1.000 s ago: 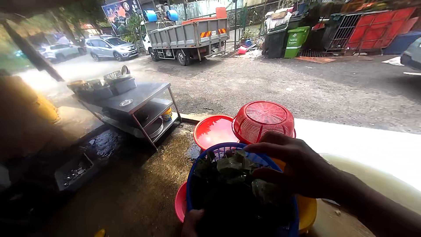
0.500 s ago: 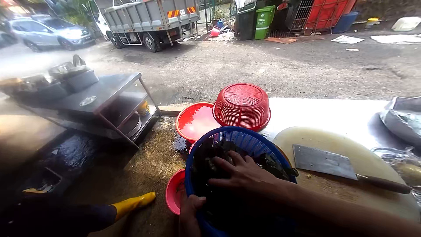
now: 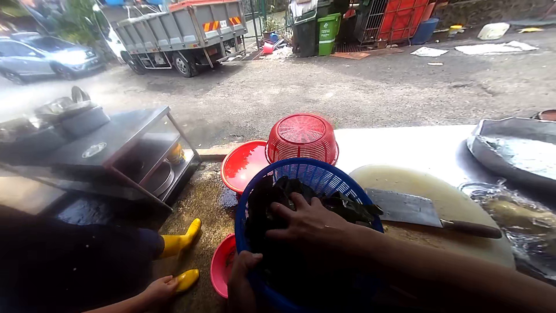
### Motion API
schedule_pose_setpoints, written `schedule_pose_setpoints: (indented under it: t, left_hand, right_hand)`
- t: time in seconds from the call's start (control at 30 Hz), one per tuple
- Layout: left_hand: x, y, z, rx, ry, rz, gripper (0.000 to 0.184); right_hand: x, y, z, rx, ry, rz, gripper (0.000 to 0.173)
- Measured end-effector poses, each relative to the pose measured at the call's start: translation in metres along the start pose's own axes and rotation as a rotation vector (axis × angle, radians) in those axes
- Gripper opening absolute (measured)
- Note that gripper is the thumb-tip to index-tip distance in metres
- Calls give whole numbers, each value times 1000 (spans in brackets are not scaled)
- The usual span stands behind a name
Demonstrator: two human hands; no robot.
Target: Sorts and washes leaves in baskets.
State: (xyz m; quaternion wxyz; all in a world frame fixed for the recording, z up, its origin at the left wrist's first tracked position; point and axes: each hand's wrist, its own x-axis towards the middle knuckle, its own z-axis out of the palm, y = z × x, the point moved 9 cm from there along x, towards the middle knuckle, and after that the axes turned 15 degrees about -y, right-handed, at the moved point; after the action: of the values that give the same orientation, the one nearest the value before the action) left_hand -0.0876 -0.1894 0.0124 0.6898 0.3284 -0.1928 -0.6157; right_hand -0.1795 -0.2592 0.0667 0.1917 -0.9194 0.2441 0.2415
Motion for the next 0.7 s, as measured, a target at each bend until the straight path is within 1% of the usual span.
schedule_pose_setpoints:
  t: [0.07,0.1,0.23,0.3,0.33,0.37,0.43,0.47,0.5,0.53,0.6,0.63,0.7]
  left_hand:
    - [3,-1,6,-2,-28,41,19]
    - [3,-3,8,-4,-51,51,17]
    - [3,-7,17,2,-186,75,19]
    - [0,-8,20,21,-214,87,18]
    - [-2,-9,20,32,-201,88,19]
    - [-4,-10,19,38,-185,82,19]
    - [-6,-14,17,43,-160,49,17]
    - [-6,-16,16,34,-165,25,14]
    - [-6,-18,15,16,-180,4,12]
    - [-6,-19,14,-3,-195,-14,12]
    - [-7,-17,10,-22,-205,-34,12]
    - [-8,-15,7,-18,-202,-41,13]
    - [-8,-13,-1,22,-201,-56,20]
  right_hand:
    - [-7,1,-5,-6,14,17,73]
    - [-11,2,-7,0,19,20,76]
    - [-39,9,-17,92,4,-20,92]
    - [-66,12,-35,89,67,-92,91]
    - [-82,14,-47,60,137,-131,85]
    - [-100,17,-61,23,235,-169,72]
    - [-134,30,-88,-50,480,-213,34]
    - [-145,41,-96,-78,543,-195,17]
    - [-149,55,-97,-101,559,-160,6]
    - [-146,70,-91,-100,521,-118,7]
    - [-127,95,-62,-15,298,33,13]
    - [-116,101,-44,41,168,102,12]
    - [-98,100,-14,97,-48,181,16]
